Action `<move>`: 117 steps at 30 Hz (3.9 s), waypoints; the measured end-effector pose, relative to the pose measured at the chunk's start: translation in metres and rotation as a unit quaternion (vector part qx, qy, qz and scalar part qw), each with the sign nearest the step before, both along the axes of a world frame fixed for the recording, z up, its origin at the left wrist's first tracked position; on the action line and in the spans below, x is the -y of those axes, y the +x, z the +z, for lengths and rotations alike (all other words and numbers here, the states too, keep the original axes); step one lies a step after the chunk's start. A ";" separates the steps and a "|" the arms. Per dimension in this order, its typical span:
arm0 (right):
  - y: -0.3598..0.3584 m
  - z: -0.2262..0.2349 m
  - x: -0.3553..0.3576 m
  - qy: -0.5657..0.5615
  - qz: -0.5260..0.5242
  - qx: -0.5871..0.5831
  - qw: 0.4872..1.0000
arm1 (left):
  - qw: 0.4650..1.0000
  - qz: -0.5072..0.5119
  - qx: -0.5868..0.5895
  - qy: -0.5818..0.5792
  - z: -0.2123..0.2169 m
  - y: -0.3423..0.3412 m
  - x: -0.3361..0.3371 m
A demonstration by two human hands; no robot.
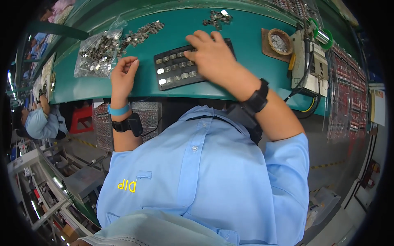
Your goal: Manually inserting small electronic components into a plastic tray or board.
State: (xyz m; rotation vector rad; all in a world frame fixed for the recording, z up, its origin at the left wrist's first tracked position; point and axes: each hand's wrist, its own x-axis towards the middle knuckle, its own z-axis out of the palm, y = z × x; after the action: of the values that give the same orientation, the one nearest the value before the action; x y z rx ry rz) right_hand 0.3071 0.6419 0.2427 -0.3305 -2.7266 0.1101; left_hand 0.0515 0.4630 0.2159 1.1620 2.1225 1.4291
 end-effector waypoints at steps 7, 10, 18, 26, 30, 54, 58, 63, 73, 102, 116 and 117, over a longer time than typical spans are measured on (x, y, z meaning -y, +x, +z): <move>-0.047 0.026 -0.018 -0.098 0.007 0.065 0.993 | 0.991 0.123 -0.048 -0.016 -0.002 -0.029 0.019; -0.101 0.025 -0.008 -0.162 -0.005 0.098 0.982 | 0.978 0.141 -0.142 -0.048 0.002 -0.039 0.004; -0.197 -0.010 0.009 -0.173 -0.047 0.032 0.983 | 0.953 0.106 -0.260 -0.116 0.007 -0.049 -0.018; -0.227 -0.008 0.013 -0.176 -0.106 0.094 0.974 | 0.997 0.075 -0.015 0.016 0.013 -0.013 0.015; -0.209 -0.008 0.001 -0.161 -0.036 0.092 0.982 | 0.979 0.032 0.163 0.116 0.019 0.013 0.016; 0.064 -0.028 0.035 -0.025 -0.004 -0.165 0.986 | 0.992 -0.120 -0.022 0.033 0.032 0.098 -0.032; 0.075 -0.022 0.034 -0.031 0.023 -0.142 0.989 | 0.993 -0.102 0.055 0.009 0.030 0.104 -0.036; 0.074 -0.011 0.039 -0.073 -0.062 -0.148 0.984 | 0.980 -0.101 0.169 0.003 0.032 0.113 -0.047; 0.063 -0.013 0.025 -0.120 -0.097 -0.125 0.980 | 0.987 -0.158 0.019 0.011 0.032 0.117 -0.074; 0.069 -0.026 0.047 -0.069 -0.143 -0.167 0.973 | 0.942 -0.202 -0.214 -0.159 0.027 0.125 -0.109; 0.062 -0.011 0.037 -0.100 -0.148 -0.106 0.978 | 0.960 -0.155 -0.227 -0.061 0.041 0.115 -0.068; 0.055 -0.012 0.036 -0.086 -0.151 -0.102 0.979 | 0.939 -0.168 -0.292 -0.074 0.043 0.117 -0.063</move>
State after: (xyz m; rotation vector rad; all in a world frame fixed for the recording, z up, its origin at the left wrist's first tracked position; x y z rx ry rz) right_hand 0.3617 0.6056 0.2304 -0.7362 -2.4361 0.2808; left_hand 0.1688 0.5262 0.2590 1.9536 2.1794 0.8179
